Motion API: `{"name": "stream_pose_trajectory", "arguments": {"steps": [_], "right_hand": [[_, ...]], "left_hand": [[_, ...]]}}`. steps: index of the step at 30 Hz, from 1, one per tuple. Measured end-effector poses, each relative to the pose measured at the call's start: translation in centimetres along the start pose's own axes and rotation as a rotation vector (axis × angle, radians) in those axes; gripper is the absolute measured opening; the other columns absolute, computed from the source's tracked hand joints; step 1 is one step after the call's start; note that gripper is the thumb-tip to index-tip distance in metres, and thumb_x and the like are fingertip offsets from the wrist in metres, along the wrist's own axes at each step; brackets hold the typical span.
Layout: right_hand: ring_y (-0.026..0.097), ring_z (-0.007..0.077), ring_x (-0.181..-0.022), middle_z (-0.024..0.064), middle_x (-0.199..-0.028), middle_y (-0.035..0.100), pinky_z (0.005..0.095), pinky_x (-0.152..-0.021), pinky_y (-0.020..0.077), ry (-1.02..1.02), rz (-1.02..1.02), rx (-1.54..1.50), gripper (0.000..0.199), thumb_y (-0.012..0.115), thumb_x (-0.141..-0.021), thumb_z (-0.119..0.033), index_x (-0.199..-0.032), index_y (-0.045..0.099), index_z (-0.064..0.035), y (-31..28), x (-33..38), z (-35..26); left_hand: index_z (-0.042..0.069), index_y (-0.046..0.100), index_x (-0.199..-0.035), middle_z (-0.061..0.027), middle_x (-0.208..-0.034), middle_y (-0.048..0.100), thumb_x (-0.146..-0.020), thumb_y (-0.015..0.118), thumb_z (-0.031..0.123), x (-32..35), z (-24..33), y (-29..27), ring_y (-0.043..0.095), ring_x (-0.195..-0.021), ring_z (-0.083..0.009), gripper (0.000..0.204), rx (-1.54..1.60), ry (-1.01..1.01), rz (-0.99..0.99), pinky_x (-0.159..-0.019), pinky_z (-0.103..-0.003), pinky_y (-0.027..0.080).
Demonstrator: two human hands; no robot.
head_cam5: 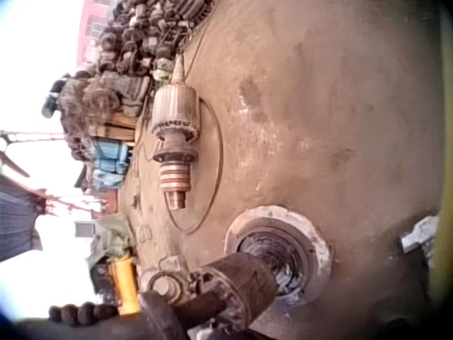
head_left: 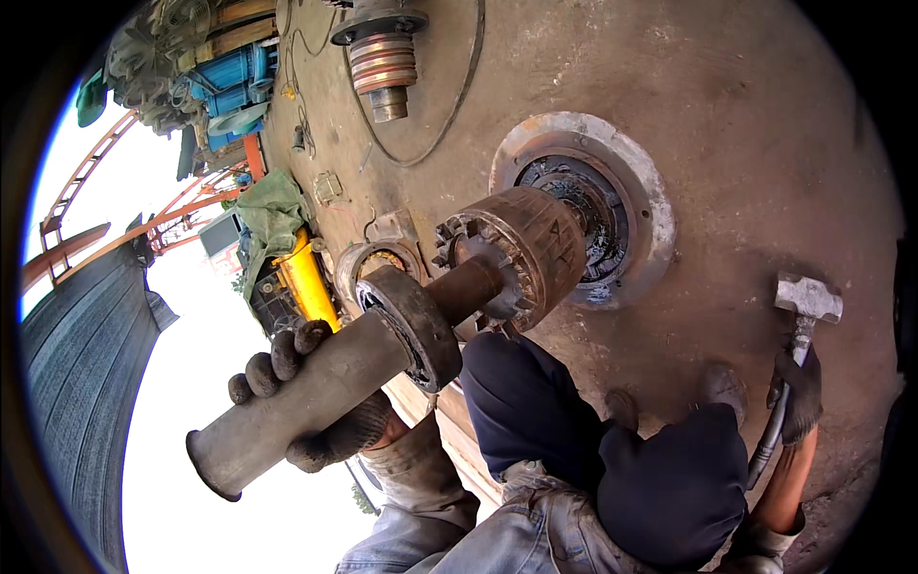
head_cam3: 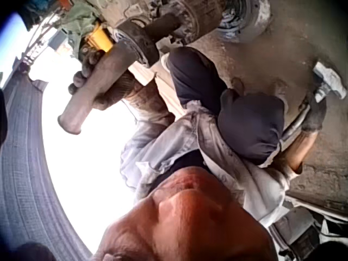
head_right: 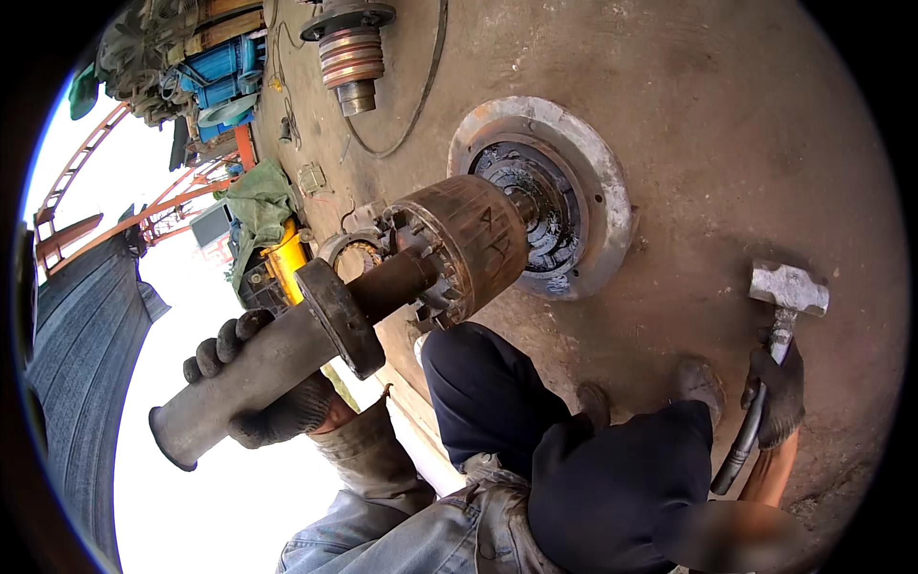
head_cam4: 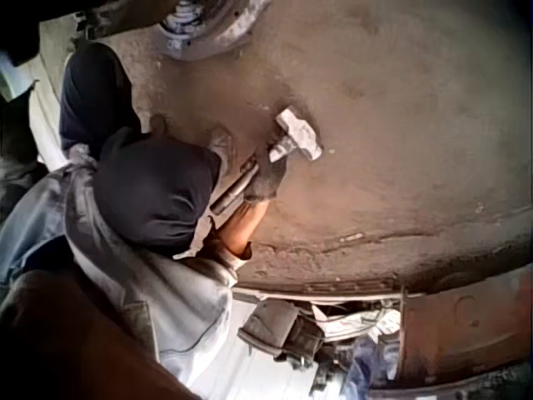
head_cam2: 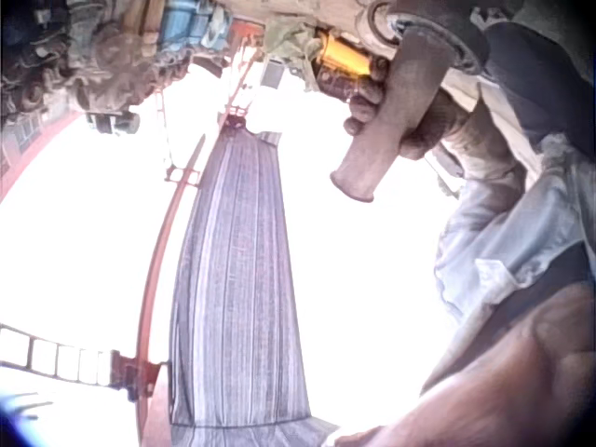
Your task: The person assembles a mechanical axle assembly by hand, inserting bearings and using a hammer to seat components. They manipulate the axle, bearings, and a metal tube, occasionally using a hammer to drive parts into place.
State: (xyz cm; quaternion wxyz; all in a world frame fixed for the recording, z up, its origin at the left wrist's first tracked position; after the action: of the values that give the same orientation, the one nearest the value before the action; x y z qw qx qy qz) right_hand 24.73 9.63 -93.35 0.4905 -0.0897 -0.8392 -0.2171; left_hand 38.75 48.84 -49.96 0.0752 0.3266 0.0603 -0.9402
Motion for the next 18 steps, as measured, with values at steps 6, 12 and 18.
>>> {"name": "stream_pose_trajectory", "arguments": {"steps": [6, 12, 18], "right_hand": [[0.049, 0.0100, -0.045, 0.0009, -0.068, 0.052, 0.0227, -0.037, 0.0395, 0.108, -0.003, -0.191, 0.040, 0.066, -0.093, -0.023, -0.125, 0.052, -0.0029, -3.9, -2.5, 5.1], [0.057, 0.0083, -0.066, 0.0050, -0.106, 0.061, 0.0206, -0.053, 0.0465, -0.113, 0.020, 0.205, 0.046, 0.055, -0.104, -0.018, -0.146, 0.045, -0.0002, -9.4, -5.1, 8.6], [0.062, 0.0222, -0.123, 0.0138, -0.147, 0.057, 0.0320, -0.101, 0.0510, -0.056, -0.121, 0.571, 0.052, 0.048, -0.109, -0.021, -0.155, 0.043, 0.0019, -12.1, -5.4, 9.2]], "left_hand": [[0.014, 0.054, -0.132, -0.0019, -0.111, 0.064, -0.075, 0.078, 0.027, 0.2, -0.9, -0.3, 0.064, -0.105, -0.0239, 0.063, -0.042, -0.024, 0.012, -0.100, -0.050, 0.050], [0.012, 0.061, -0.132, -0.0058, -0.119, 0.065, -0.078, 0.082, 0.020, 0.1, 0.1, -3.6, 0.063, -0.115, -0.0234, 0.058, -0.022, -0.065, 0.000, -0.109, -0.045, 0.048], [0.017, 0.060, -0.127, 0.0012, -0.107, 0.068, -0.074, 0.086, 0.021, 0.6, -2.0, -0.3, 0.067, -0.102, -0.0175, 0.059, 0.040, -0.006, 0.054, -0.102, -0.043, 0.050]]}}
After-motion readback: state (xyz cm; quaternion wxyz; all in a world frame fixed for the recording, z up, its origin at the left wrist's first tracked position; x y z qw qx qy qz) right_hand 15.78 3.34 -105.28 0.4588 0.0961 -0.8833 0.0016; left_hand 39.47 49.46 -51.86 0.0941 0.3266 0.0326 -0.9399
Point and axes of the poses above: each hand's wrist, its own x-axis away from the middle knuckle, its own y-axis out of the palm, z = x × y, the point moved 7 cm from there along -x, towards the middle knuckle
